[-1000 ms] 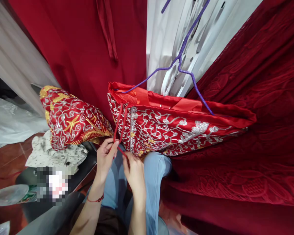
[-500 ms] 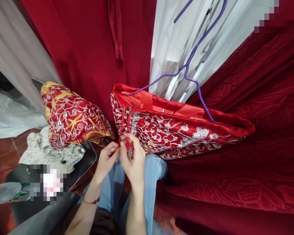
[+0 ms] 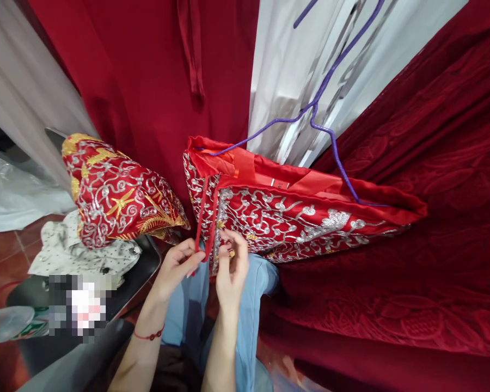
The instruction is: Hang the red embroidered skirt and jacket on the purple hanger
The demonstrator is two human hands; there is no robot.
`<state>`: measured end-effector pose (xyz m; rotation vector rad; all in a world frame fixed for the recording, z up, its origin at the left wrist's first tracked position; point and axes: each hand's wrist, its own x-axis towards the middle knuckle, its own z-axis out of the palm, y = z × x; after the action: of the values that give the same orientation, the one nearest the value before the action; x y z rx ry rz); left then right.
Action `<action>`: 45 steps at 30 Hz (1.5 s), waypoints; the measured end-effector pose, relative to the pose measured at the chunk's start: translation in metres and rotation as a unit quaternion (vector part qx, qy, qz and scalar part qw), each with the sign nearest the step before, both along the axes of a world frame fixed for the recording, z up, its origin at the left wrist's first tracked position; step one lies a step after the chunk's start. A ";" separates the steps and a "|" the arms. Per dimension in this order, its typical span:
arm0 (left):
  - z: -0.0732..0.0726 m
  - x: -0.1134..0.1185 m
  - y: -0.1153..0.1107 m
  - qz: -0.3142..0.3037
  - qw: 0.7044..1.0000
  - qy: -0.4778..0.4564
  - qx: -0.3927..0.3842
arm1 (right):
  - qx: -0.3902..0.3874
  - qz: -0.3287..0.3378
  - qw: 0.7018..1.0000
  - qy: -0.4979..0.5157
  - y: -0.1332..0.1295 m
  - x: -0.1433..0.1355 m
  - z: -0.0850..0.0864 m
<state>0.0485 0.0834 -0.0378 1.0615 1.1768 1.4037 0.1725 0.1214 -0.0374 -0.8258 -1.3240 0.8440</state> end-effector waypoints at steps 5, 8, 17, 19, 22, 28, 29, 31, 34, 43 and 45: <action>0.007 0.000 -0.002 -0.023 0.999 0.022 0.007 | -0.029 0.163 0.984 -0.063 -0.003 0.002 -0.020; 0.011 0.000 -0.003 -0.016 0.999 0.037 0.015 | 0.005 0.117 0.983 -0.138 -0.005 0.004 -0.019; 0.043 -0.011 0.006 0.127 0.988 -0.050 0.071 | -0.012 -0.191 0.977 -0.094 0.014 0.057 -0.015; 0.077 -0.023 0.018 0.179 0.971 -0.007 0.157 | -0.017 -0.256 0.965 -0.058 0.029 0.076 -0.006; 0.130 -0.051 0.039 0.338 0.877 0.109 0.324 | -0.002 -0.359 0.933 0.011 0.050 0.104 0.013; 0.150 -0.084 0.048 0.332 0.795 0.462 0.213 | 0.015 -0.311 0.943 -0.121 0.054 0.115 0.041; 0.145 -0.082 0.047 0.288 0.792 0.511 0.171 | 0.019 -0.259 0.951 -0.168 0.054 0.106 0.045; 0.135 -0.073 0.050 0.234 0.783 0.559 0.142 | 0.046 -0.161 0.960 -0.224 0.057 0.082 0.055; 0.134 -0.053 0.063 0.214 0.787 0.550 0.178 | 0.108 -0.046 0.966 -0.229 0.070 0.038 0.075; 0.146 -0.027 0.071 0.077 0.827 0.466 0.305 | 0.137 -0.011 0.971 -0.193 0.085 -0.017 0.121; 0.141 -0.027 0.073 0.086 0.846 0.452 0.270 | 0.135 -0.011 0.969 -0.208 0.083 -0.015 0.123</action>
<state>0.0215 0.1563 0.1029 2.2270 1.5820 1.4338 0.1574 0.2042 0.0858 -0.8236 -1.7499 0.4679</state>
